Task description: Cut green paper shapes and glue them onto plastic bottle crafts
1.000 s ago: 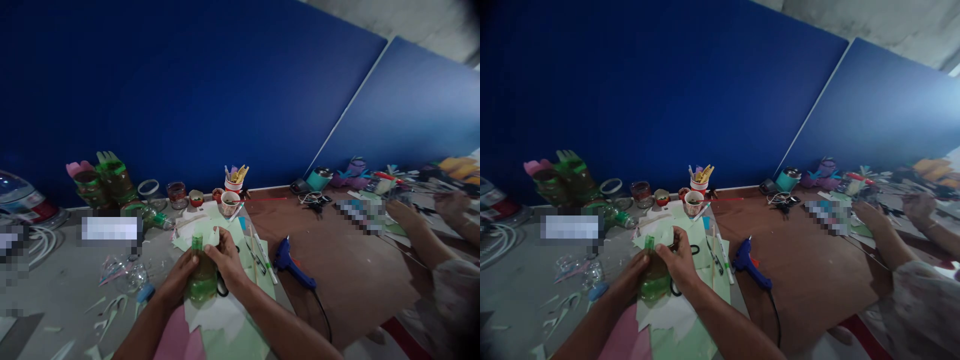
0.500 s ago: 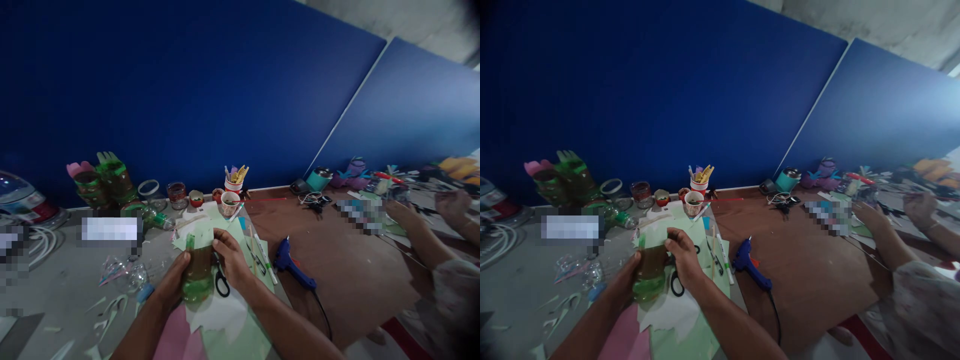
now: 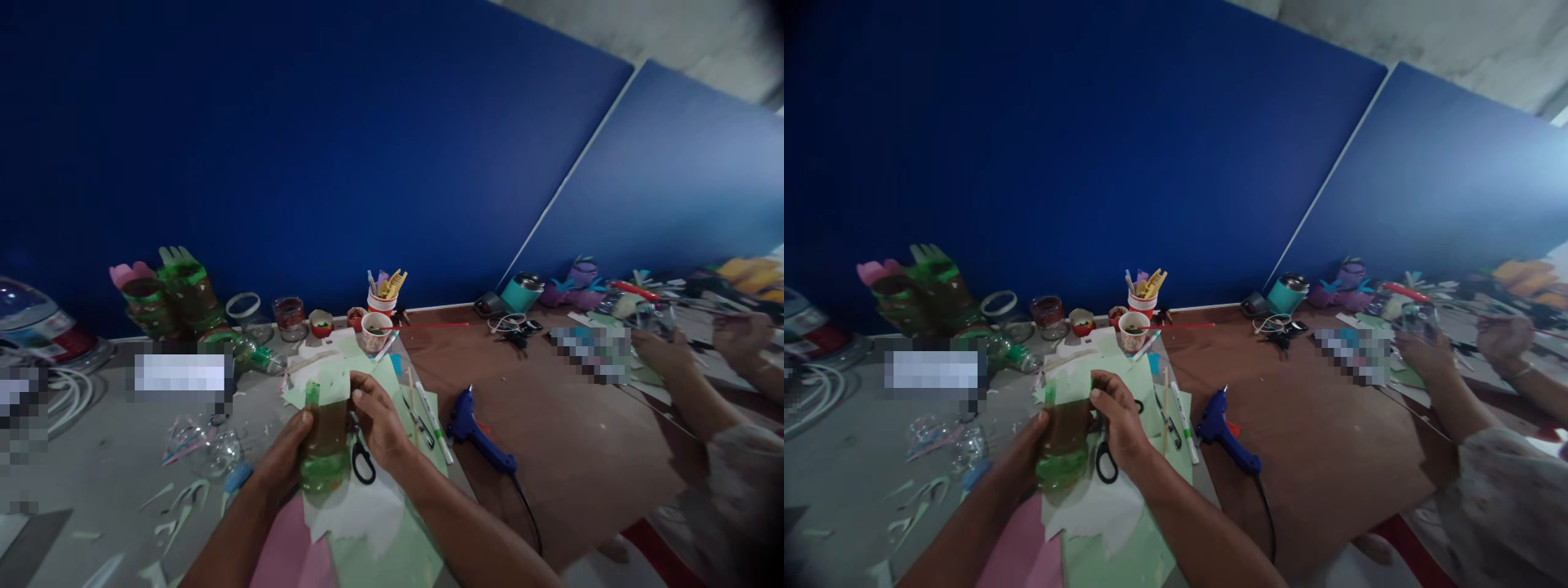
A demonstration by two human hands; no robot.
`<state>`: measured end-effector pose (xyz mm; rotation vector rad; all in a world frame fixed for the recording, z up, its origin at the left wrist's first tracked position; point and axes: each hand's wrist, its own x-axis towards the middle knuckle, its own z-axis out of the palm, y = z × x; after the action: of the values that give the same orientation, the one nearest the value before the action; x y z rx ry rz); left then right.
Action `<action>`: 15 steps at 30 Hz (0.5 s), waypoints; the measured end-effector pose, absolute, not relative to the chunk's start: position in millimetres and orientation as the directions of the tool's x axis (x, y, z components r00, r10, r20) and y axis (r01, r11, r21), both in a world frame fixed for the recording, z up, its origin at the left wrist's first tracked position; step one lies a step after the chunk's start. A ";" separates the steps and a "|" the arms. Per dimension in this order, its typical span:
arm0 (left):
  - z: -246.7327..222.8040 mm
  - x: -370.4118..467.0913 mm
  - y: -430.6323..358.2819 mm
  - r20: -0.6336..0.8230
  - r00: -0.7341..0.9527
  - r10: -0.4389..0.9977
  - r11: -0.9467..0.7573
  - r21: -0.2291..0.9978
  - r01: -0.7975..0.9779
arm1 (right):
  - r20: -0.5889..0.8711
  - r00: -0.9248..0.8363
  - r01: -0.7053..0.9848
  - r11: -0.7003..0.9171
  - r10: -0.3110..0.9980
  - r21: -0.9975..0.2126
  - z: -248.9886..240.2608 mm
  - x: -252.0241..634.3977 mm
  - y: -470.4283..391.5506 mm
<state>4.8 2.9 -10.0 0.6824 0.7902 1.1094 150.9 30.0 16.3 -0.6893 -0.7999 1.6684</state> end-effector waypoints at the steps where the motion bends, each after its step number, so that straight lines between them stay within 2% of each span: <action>1: -10.8 4.8 3.3 -0.197 0.231 0.953 0.290 0.816 -0.500 | -0.030 -0.215 -0.565 -0.149 0.976 -0.812 17.8 150.6 29.3; 7: -16.1 4.1 4.7 -0.189 0.149 0.971 0.234 0.881 -0.411 | -0.001 -0.159 -0.512 -0.083 0.987 -0.855 25.3 146.4 26.9; 15: -21.7 2.6 5.8 -0.207 0.153 0.966 0.252 0.880 -0.403 | 0.002 -0.108 -0.502 -0.053 0.994 -0.863 23.5 144.7 25.0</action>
<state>2.6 5.8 -21.7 0.7726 0.9208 1.1364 144.7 25.0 23.5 -0.7748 -0.8675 1.5088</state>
